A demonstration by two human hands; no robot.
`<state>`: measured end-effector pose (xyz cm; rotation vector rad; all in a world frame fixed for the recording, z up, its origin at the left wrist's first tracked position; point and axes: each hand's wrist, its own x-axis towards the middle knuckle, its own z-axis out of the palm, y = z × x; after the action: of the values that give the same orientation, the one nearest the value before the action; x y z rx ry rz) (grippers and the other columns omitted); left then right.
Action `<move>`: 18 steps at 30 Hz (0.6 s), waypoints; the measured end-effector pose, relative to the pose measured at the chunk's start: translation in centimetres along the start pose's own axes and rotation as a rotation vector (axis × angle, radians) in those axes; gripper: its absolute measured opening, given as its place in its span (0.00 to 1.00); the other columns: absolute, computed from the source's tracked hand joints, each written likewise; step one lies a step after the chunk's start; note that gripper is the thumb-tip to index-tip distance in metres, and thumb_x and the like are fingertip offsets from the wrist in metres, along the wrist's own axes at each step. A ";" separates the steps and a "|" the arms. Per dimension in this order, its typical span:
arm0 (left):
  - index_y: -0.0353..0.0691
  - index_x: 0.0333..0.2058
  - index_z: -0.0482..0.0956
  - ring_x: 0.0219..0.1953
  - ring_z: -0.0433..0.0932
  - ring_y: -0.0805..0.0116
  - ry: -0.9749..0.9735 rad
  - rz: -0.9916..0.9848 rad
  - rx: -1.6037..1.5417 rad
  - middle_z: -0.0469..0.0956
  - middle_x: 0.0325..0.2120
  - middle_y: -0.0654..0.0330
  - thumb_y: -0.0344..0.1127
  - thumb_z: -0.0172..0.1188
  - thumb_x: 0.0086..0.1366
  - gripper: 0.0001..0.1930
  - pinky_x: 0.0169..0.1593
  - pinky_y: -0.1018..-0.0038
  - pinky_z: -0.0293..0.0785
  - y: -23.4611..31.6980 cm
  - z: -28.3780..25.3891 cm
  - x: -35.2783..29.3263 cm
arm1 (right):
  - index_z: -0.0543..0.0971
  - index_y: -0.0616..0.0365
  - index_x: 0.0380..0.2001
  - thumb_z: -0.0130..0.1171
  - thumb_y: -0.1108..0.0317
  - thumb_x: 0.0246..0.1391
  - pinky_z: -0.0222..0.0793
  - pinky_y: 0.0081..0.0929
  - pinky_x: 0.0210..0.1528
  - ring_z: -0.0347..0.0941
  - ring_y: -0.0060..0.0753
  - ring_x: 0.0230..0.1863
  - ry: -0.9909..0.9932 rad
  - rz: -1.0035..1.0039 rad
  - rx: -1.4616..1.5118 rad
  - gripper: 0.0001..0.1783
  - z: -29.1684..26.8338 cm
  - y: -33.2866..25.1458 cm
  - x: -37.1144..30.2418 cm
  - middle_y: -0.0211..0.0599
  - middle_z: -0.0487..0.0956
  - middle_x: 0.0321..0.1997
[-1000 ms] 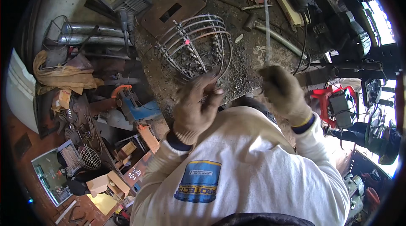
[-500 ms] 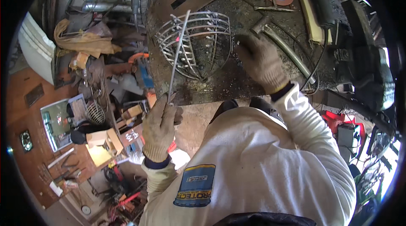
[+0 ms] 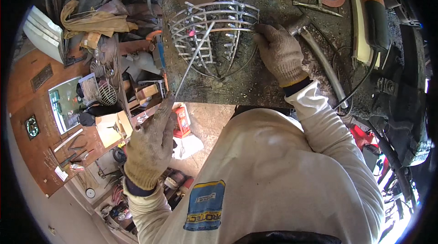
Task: The person constructs a metal wire cage by welding curved steel rods together, using a hand-held welding torch and holding a welding mask for eye protection.
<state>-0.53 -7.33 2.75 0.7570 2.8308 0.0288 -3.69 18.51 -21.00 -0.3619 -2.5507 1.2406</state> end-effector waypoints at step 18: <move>0.33 0.57 0.74 0.29 0.83 0.69 -0.277 -0.241 -0.268 0.85 0.38 0.60 0.28 0.58 0.65 0.21 0.27 0.69 0.80 3.4 1.0 1.6 | 0.82 0.50 0.41 0.62 0.63 0.57 0.77 0.44 0.38 0.80 0.53 0.38 0.001 -0.041 0.093 0.10 -0.6 -0.6 0.0 0.46 0.82 0.38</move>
<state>0.03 -3.62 1.75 0.3305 2.5628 0.2412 -3.50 18.60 -20.20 -0.2889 -2.4762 1.3374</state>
